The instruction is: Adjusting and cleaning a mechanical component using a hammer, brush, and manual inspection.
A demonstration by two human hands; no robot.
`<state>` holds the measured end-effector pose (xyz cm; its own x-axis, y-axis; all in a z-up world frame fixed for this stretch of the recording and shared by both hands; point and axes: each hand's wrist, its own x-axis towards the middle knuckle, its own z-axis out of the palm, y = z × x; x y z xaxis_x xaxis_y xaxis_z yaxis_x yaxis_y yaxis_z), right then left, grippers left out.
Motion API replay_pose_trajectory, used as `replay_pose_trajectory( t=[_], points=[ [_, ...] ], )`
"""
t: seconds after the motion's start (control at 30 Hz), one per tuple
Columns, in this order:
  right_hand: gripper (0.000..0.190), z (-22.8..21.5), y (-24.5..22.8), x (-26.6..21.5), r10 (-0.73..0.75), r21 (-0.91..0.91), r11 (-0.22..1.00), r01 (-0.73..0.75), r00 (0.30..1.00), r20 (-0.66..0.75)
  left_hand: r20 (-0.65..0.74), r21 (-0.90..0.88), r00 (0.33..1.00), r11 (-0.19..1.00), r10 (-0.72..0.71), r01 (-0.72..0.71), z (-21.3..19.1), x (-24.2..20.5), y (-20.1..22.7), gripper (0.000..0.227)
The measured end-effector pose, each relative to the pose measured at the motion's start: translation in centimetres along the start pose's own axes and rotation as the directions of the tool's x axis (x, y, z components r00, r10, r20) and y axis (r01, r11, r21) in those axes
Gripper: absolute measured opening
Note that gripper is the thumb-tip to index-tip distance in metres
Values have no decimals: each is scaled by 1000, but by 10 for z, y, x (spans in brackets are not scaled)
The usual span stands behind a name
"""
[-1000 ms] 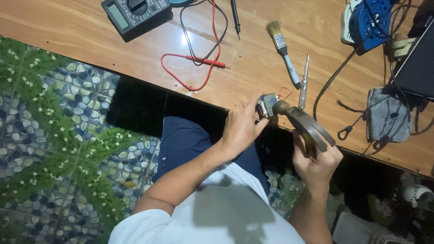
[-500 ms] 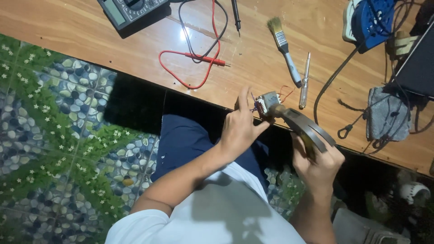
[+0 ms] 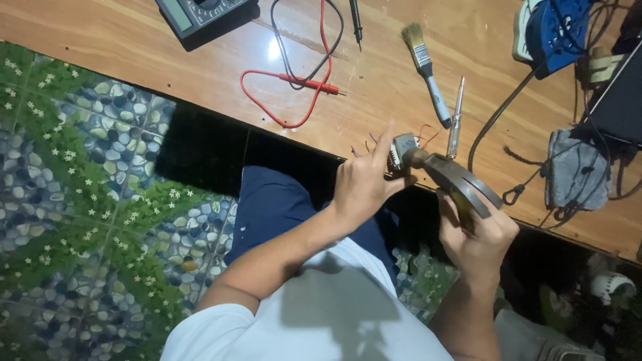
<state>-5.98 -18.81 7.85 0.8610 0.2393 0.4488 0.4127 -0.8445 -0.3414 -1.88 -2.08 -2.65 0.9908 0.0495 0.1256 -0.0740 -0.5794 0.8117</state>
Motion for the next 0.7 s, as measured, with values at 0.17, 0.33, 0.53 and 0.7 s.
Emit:
replay_pose_trajectory(
  t=[0.17, 0.33, 0.53, 0.7],
  points=[
    [11, 3, 5, -2, -19, 16, 1000, 19, 1000, -22, 40, 52, 999, 999, -16, 14, 3, 5, -7, 78],
    [11, 4, 4, 0, -30, -39, 999, 29, 999, -19, 97, 105, 995, 994, -10, 0, 1, 10, -6, 85],
    [12, 3, -4, 7, 15, -2, 1000, -15, 1000, -19, 228, 66, 969, 995, -92, 79, -14, 15, -1, 69],
    [13, 4, 3, 2, 3, -26, 1000, -3, 1000, -26, 197, 42, 980, 999, -37, 30, -17, 17, 2, 72]
  ],
)
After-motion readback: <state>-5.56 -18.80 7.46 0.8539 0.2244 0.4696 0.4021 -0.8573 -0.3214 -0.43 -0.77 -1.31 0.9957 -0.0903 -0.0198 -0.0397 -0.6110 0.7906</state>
